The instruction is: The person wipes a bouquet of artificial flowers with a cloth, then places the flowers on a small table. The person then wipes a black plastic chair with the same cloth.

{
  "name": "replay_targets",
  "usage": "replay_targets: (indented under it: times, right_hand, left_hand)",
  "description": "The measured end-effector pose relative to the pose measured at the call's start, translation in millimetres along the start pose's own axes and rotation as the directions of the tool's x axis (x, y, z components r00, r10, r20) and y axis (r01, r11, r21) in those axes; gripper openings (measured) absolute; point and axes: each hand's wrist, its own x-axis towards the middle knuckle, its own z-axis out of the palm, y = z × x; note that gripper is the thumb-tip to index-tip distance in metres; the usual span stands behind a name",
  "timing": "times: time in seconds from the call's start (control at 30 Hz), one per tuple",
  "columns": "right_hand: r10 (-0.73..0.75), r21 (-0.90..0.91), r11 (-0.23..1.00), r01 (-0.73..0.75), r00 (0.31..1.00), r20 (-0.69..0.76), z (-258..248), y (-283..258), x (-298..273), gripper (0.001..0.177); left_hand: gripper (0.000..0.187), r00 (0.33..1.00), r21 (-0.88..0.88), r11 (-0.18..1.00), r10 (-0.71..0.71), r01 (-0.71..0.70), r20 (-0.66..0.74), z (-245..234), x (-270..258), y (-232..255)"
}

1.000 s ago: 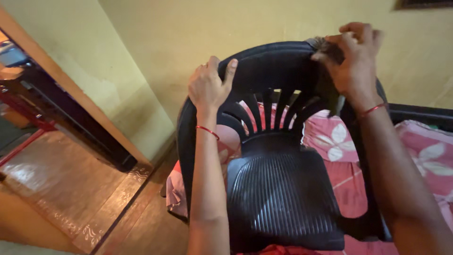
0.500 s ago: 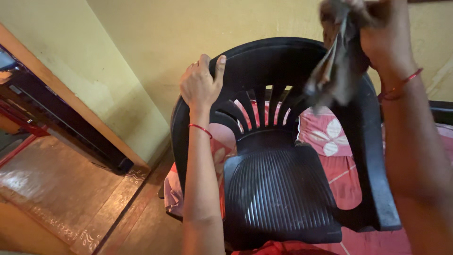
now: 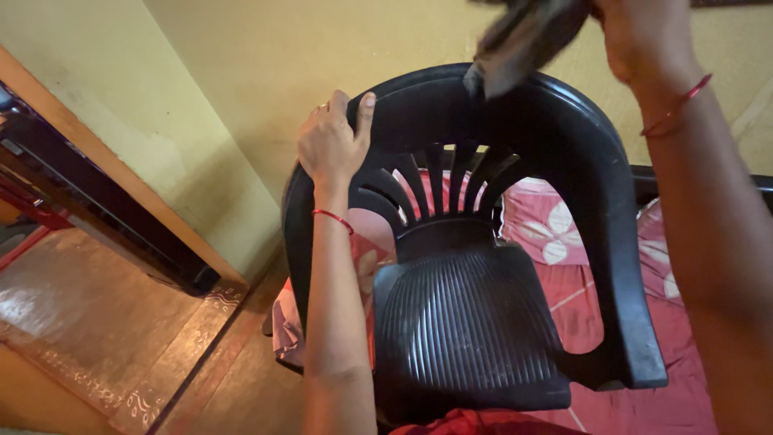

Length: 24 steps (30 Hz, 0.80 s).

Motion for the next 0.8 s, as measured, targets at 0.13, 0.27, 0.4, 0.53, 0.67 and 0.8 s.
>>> replay_targets:
  times: [0.13, 0.27, 0.4, 0.53, 0.67, 0.8]
  right_hand:
    - [-0.137, -0.131, 0.981, 0.145, 0.988, 0.067, 19.0, 39.3, -22.3, 0.011]
    - [-0.549, -0.404, 0.746, 0.529, 0.832, 0.077, 23.4, 37.4, -50.2, 0.015]
    - [-0.538, 0.092, 0.842, 0.531, 0.838, 0.087, 28.0, -3.3, -52.2, 0.049]
    - [-0.227, -0.330, 0.882, 0.337, 0.917, 0.328, 55.9, -21.1, -52.0, 0.060]
    - [-0.585, -0.539, 0.568, 0.622, 0.766, 0.267, 78.8, -11.4, -67.3, 0.054]
    - [-0.624, -0.577, 0.554, 0.600, 0.758, 0.189, 72.7, 6.1, -75.3, 0.051]
  left_hand:
    - [0.049, 1.000, 0.018, 1.000, -0.001, 0.000, 0.006, -1.7, 0.4, 0.9]
    - [0.049, 1.000, 0.012, 1.000, -0.010, 0.010, 0.025, 1.2, 1.0, 1.0]
    - [0.048, 1.000, 0.015, 1.000, -0.008, 0.008, 0.002, 5.6, 1.6, 1.8]
    - [0.046, 1.000, 0.064, 0.998, -0.024, 0.024, 0.006, 8.5, -1.2, -5.4]
    - [0.046, 0.999, 0.039, 0.999, -0.018, 0.017, 0.030, 9.2, -1.6, -19.3]
    - [0.045, 0.999, 0.003, 1.000, 0.030, -0.030, 0.036, 15.2, -2.1, -18.1]
